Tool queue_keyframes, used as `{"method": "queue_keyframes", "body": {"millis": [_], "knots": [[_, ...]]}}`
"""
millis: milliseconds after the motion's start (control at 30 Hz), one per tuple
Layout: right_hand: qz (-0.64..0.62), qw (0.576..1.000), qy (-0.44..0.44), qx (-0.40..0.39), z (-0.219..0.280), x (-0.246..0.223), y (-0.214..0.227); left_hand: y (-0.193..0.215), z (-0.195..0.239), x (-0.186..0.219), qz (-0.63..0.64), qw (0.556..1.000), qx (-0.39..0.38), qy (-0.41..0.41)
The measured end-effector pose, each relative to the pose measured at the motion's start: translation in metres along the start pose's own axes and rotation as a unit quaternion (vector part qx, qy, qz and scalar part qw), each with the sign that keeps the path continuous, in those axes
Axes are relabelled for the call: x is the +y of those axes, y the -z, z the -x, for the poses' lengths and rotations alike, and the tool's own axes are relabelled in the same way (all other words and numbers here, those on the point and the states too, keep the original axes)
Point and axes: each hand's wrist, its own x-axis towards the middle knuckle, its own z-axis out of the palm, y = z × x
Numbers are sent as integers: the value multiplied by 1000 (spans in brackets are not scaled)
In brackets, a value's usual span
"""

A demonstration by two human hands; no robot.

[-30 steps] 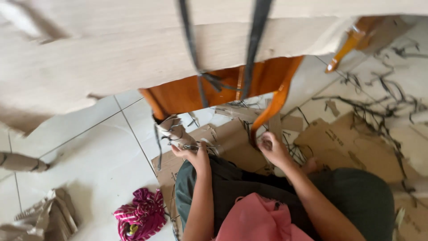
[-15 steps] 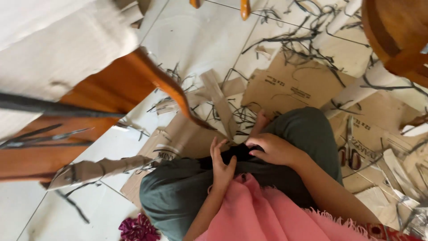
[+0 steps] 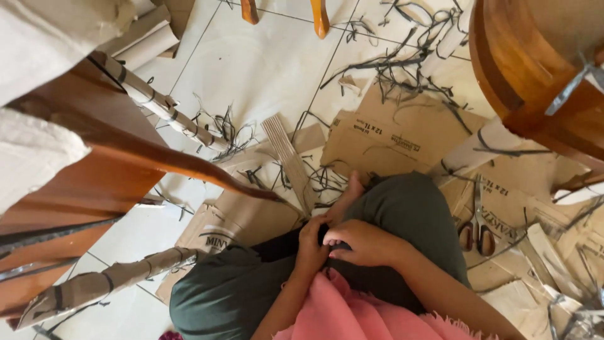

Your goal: Wrapping the legs of a wooden chair with cardboard and securing them with plastic ties for protection.

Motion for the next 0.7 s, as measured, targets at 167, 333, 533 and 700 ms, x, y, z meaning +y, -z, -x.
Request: {"method": "queue_keyframes", "body": {"millis": [167, 333, 533, 700], "knots": [[-23, 998, -62, -14, -12, 32, 1, 1, -12, -16, -145, 985, -48, 83], [-46, 996, -73, 39, -51, 90, 17, 7, -39, -21, -81, 990, 1, 116], [-47, 978, -194, 66, -137, 144, 81, -7, -116, -17, 50, 997, 46, 23], [159, 885, -203, 387, -223, 288, 123, -47, -194, -36, 83, 996, 9, 32]]}}
